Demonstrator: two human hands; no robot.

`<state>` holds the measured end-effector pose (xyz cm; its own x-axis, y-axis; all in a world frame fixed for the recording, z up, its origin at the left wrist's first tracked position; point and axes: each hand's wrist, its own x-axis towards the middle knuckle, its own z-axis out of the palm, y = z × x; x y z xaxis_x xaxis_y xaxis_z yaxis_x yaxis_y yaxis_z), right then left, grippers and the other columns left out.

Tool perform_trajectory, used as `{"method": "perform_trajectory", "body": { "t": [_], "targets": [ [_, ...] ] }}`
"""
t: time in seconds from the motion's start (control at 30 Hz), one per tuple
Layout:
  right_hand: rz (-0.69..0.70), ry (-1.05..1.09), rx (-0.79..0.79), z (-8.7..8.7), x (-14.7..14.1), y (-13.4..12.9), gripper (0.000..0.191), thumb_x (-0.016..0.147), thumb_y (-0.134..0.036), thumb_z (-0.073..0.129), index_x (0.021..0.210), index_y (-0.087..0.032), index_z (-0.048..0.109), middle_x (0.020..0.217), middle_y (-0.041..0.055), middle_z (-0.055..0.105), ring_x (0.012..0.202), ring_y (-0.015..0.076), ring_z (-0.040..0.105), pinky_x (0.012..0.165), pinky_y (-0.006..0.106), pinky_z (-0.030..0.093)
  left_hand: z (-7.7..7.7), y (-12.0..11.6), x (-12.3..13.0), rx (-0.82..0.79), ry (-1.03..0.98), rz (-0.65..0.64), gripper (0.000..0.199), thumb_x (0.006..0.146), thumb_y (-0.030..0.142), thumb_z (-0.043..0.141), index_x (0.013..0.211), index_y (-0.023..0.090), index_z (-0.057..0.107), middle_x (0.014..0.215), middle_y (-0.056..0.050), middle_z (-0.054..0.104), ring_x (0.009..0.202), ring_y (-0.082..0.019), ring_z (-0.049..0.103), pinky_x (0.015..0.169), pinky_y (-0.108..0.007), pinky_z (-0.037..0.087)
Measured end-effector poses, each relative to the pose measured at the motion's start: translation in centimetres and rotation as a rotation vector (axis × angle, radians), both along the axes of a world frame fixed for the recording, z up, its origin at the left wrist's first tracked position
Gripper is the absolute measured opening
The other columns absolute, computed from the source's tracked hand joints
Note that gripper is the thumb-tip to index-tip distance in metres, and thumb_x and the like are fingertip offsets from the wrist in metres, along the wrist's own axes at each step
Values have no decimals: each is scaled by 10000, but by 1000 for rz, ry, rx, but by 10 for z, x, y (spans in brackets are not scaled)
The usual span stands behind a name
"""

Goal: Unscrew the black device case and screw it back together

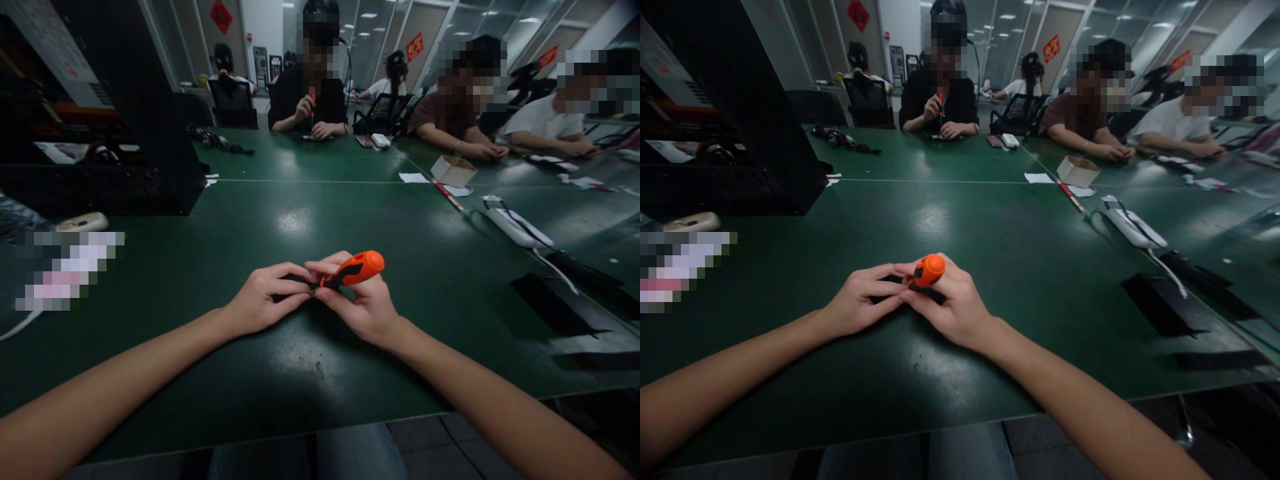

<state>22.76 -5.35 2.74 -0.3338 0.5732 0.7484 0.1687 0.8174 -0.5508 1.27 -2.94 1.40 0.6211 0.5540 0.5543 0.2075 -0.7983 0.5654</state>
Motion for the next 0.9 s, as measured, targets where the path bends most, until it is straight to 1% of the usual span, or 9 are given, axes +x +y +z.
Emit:
{"method": "perform_trajectory", "body": {
  "t": [0.13,0.2,0.27,0.4,0.47,0.57,0.7,0.8,0.9],
  "targets": [
    [-40,-38,-49,-4,1,0,394,966,-252,616,1359,-244,632,1092,73,752,1023,210,704,926,423,578,1,0,0,-13,22,10,187,965,191,624,1004,192,807,1117,-102,744,1007,-211,727,895,-326,581],
    [4,-26,-108,-5,1,-2,375,989,-232,575,1363,-242,610,1094,67,758,1039,195,716,955,407,579,1,0,0,-27,31,9,200,972,195,612,1023,198,805,1115,-99,745,994,-207,725,884,-330,583],
    [51,-23,-151,-7,1,-3,378,998,-208,550,1373,-243,578,1145,72,750,1111,193,706,1006,405,568,0,1,0,-33,28,6,205,976,208,605,1037,200,801,1114,-102,747,995,-213,723,885,-350,587],
    [78,-51,-144,-10,3,-5,464,998,-192,514,1453,-242,439,1344,130,663,1248,222,649,1051,444,553,-3,1,-2,-24,23,12,190,971,227,627,1044,195,800,1150,-117,743,1046,-232,716,925,-381,581],
    [69,-55,-128,-12,4,-4,442,997,-193,496,1430,-249,431,1383,142,634,1265,232,638,1037,456,561,-3,1,-2,-19,23,11,183,969,213,634,1044,192,800,1161,-117,738,1054,-225,714,933,-365,576],
    [61,-48,-108,-9,4,-3,374,984,-188,510,1352,-246,478,1302,122,673,1185,220,673,977,427,585,-3,1,-1,-13,14,6,174,964,190,639,1025,180,801,1149,-115,736,1034,-210,716,925,-339,573],
    [97,-21,-58,-2,5,-1,245,956,-208,589,1199,-237,574,1097,77,717,1021,192,696,888,383,595,-1,1,-1,-20,33,14,168,963,193,635,998,192,799,1112,-99,740,998,-202,717,907,-336,575],
    [3,74,-46,2,7,1,145,942,-236,638,1086,-229,622,920,38,703,842,161,679,745,327,588,0,0,-1,-24,37,17,167,966,187,624,992,193,790,1120,-94,735,999,-197,715,905,-330,571],
    [-98,281,-94,6,11,3,91,954,-242,635,1045,-232,629,778,-6,667,639,113,627,547,246,522,0,0,-2,-34,25,36,168,975,176,603,1000,183,769,1124,-95,728,1024,-196,707,923,-332,562]
  ]
}}
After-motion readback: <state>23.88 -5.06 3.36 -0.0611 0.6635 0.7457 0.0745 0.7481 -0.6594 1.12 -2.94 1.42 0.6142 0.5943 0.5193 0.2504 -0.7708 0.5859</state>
